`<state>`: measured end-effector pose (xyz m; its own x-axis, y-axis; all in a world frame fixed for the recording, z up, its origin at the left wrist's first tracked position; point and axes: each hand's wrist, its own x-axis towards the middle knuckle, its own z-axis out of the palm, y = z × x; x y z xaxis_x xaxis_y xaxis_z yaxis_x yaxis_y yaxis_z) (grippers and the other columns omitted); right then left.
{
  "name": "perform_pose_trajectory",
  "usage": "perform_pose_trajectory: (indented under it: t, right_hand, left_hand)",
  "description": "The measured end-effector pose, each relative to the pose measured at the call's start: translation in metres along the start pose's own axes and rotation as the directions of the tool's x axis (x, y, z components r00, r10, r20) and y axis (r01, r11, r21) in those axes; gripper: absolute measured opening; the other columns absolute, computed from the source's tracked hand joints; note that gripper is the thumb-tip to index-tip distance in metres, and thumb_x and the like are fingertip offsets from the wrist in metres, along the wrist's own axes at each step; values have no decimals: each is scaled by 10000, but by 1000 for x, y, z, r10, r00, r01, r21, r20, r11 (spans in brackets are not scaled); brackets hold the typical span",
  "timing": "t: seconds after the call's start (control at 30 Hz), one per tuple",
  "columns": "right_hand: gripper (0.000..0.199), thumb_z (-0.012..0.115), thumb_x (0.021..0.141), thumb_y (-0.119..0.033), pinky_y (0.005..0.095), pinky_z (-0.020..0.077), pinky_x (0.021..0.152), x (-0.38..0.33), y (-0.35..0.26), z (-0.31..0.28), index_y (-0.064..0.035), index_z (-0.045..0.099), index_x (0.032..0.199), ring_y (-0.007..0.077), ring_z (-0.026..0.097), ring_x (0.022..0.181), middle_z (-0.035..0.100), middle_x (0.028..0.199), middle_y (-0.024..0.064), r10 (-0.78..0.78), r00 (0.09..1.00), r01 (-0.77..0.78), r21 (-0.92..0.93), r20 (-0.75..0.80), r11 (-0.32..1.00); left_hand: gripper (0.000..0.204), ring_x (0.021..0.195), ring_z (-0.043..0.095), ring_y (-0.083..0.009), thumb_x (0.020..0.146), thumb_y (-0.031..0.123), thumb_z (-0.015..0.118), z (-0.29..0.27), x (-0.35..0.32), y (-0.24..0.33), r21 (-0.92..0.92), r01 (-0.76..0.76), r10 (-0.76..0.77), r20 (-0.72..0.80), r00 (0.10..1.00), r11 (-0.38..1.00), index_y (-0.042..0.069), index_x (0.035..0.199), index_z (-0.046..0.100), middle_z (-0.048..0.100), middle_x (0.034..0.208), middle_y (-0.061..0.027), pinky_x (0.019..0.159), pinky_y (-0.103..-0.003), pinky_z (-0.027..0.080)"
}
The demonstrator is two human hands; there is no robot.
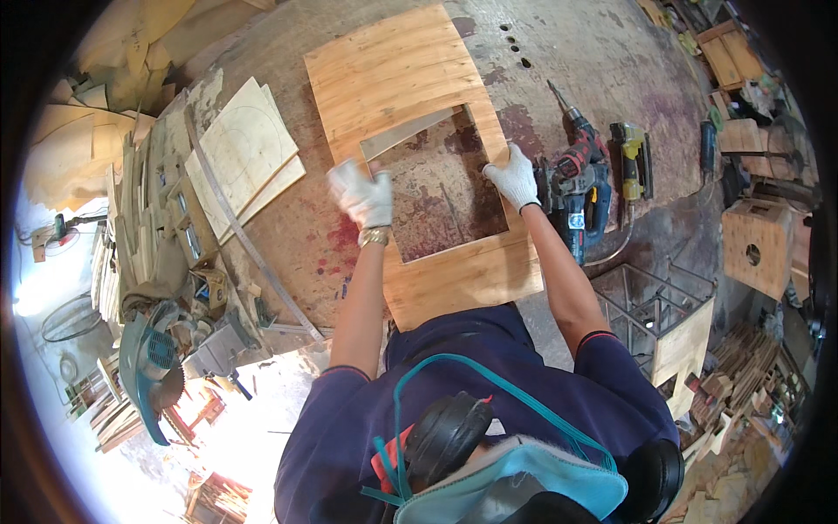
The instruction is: The person assembles a rectangular wooden frame by arranging planks on a workbench, using a nail gun to fasten joints, and handling a power sander. They move pieces into position, secure them, and briefly sand edges before setting the frame aside.
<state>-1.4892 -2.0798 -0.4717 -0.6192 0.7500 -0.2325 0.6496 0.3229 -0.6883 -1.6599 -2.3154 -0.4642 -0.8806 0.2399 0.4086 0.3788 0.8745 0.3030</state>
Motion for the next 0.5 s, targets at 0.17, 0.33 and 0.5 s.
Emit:
perform_pose_trajectory:
  t: [0.17,0.33,0.5]
  right_hand:
    - [640,794,700,-313,477,548,902,15,0,9,74,610,1175,460,683,1040,703,1058,325,-54,996,52,20,70,998]
    - [621,790,704,-304,488,545,891,25,16,6,48,607,1182,466,677,1041,700,1056,322,-114,992,117,-48,61,992]
    - [612,786,715,-313,498,550,874,26,16,5,24,599,1191,459,686,1016,709,1028,307,-105,989,113,-80,107,990]
  left_hand:
    - [213,846,514,-172,993,226,638,38,-18,-103,-607,751,-424,627,654,261,20,953,604,558,888,-36,812,-313,442]
    - [253,797,381,-104,1037,184,586,47,-42,-82,-666,692,-442,551,708,279,18,861,511,468,832,31,733,-277,375]
    - [271,794,369,-113,1029,165,591,44,-52,-86,-674,688,-445,547,709,268,17,833,478,447,828,28,729,-277,369]
